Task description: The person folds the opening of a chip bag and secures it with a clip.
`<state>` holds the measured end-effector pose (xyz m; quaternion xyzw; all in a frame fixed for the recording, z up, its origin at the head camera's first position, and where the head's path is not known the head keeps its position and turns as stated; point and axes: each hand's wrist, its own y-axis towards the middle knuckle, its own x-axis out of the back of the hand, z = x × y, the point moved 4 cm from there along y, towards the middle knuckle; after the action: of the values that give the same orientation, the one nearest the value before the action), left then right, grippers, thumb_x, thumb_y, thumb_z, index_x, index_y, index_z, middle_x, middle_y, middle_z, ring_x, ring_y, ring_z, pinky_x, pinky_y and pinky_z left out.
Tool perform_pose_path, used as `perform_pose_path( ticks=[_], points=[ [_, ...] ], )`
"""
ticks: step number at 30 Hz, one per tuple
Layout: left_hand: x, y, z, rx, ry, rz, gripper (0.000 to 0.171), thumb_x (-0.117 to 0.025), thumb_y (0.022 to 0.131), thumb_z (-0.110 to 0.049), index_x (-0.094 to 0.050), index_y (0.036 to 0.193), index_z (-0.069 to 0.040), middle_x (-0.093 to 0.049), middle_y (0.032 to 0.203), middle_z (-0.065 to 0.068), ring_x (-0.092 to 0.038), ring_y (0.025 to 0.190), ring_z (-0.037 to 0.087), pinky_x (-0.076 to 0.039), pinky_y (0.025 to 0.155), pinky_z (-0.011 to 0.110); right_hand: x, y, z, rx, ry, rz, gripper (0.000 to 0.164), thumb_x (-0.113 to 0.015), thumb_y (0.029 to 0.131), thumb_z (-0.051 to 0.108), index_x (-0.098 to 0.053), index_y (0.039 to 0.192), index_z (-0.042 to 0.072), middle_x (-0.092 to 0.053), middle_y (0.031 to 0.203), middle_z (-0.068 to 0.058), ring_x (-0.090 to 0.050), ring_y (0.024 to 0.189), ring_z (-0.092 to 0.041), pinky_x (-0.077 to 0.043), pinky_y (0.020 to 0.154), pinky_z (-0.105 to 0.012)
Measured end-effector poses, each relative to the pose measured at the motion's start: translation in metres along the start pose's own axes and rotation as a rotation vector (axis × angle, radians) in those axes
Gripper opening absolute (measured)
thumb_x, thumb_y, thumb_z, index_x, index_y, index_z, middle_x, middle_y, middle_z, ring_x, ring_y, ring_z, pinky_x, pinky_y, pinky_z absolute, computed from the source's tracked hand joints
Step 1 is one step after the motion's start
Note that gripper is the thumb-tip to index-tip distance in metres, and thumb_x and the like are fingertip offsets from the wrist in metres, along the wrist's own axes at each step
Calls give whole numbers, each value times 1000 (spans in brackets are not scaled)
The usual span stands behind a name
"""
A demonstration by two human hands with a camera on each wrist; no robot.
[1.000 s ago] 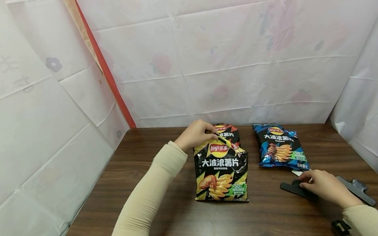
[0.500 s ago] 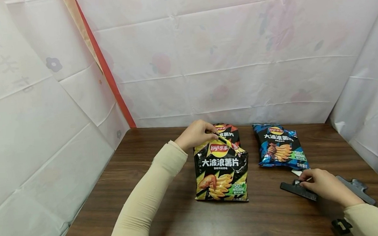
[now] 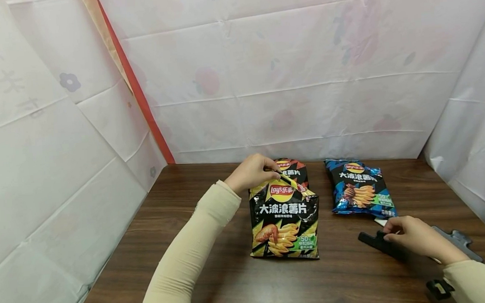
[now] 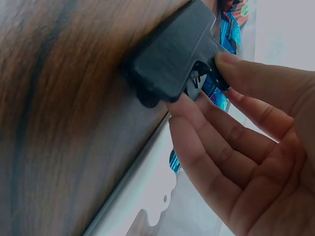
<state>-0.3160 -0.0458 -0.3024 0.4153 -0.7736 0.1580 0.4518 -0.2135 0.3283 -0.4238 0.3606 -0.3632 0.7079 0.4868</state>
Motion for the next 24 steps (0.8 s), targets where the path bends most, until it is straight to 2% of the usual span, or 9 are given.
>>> perform_pose_path(
  ticks=[7,16,21,24],
  points=[
    [0,0,-1,3,0,-1,14,-67,94,-20,-78,102,-14,-75,94,0,-47,55,8,-39,57,22,6,-4,6,60,23,-28,7,-70,90,20,-68,90,14,-67,87,2,-55,74,4,-46,61,-24],
    [0,0,-3,7,-3,2,14,-68,94,-20,-78,102,-14,-75,97,2,-44,53,8,-37,55,22,16,-4,15,34,38,-85,13,-68,92,23,-69,96,10,-68,86,1,-54,70,0,-45,59,-24],
    [0,-1,-2,13,-11,2,14,-67,94,-20,-78,102,-14,-75,96,1,-40,49,8,-36,53,22,24,-1,21,55,67,-130,20,-68,93,26,-71,104,9,-71,95,0,-57,77,4,-50,64,-23],
    [0,-1,-2,15,-11,3,15,-67,94,-20,-78,103,-14,-75,95,1,-40,49,8,-36,53,22,28,1,26,34,79,-131,30,-68,93,31,-70,112,8,-71,99,-1,-60,83,1,-51,67,-24]
  ],
)
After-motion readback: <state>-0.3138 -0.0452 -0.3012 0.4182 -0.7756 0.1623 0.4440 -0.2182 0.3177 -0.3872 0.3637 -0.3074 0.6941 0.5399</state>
